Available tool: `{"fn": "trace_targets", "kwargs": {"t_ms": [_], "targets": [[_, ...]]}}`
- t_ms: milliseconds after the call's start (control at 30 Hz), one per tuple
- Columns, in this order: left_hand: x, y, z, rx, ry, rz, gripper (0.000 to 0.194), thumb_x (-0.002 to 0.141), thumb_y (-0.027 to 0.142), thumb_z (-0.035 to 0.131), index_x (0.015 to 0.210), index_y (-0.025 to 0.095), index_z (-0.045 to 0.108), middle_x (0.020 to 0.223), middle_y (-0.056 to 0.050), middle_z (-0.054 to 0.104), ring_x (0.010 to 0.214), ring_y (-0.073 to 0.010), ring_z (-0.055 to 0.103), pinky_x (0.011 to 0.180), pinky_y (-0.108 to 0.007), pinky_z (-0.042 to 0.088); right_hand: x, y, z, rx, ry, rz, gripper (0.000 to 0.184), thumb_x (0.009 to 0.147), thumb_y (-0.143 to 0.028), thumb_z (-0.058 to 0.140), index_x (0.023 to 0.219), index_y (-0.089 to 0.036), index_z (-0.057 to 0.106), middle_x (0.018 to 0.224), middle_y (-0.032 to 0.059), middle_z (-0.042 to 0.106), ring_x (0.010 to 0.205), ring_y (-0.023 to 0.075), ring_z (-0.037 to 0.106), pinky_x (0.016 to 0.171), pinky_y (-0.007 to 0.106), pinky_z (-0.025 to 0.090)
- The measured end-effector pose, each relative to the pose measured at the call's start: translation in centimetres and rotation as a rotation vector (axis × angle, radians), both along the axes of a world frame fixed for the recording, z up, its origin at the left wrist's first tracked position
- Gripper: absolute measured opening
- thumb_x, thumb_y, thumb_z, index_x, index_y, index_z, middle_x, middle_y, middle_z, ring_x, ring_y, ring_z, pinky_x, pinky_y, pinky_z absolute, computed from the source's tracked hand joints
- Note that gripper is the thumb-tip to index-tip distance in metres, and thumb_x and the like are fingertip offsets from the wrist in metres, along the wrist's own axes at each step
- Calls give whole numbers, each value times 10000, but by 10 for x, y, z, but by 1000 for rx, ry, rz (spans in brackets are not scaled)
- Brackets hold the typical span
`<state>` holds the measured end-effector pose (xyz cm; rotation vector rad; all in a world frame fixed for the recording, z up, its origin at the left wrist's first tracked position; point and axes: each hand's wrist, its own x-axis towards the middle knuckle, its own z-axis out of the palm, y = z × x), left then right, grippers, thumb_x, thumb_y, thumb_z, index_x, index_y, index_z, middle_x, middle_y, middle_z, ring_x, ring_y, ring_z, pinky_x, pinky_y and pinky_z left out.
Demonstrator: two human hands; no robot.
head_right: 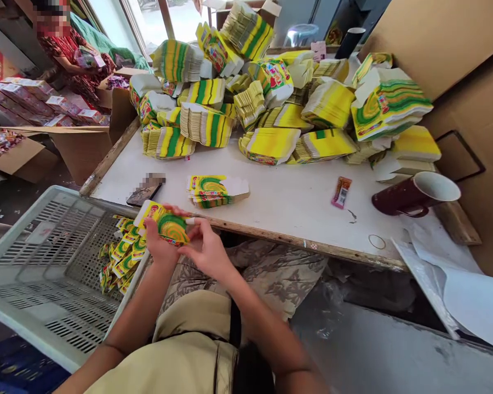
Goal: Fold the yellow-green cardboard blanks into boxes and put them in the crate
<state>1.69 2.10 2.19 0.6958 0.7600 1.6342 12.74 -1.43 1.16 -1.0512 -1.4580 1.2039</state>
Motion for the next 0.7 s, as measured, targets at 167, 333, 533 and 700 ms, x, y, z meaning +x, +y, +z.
{"fn": "trace_targets", "kwargs": {"t_ms": [167,333,533,700], "targets": [[-7,-4,-1,1,193,119,544,716,730,643,844,207,562,708,34,477,608,-97,484,619,-214,467,-12,-9,-5,-20,25,-46,308,771,-308,733,1026,-214,588,892,10,604,798,168,562,741,296,476],[-18,-19,-21,-2,399,5,578,737,681,666,1106,238,618,1021,-39,648,890,-164,625,837,-296,522,9,-1,-10,22,24,-132,143,836,-272,646,963,-210,628,851,14,618,755,165,566,683,282,460],[-38,-15,-12,-45,576,-83,365,755,469,759,982,184,738,968,-67,756,937,-232,692,911,-373,524,35,7,-9,173,-49,-245,126,855,-251,650,738,-215,622,694,-16,591,644,148,540,602,270,436],[-72,-8,23,127,802,-345,887,715,780,588,1394,215,510,1399,-136,573,1316,-329,509,1097,-448,399,52,9,-2,567,-413,-319,136,889,-177,629,795,-260,683,781,-1,686,832,186,610,841,361,485]]}}
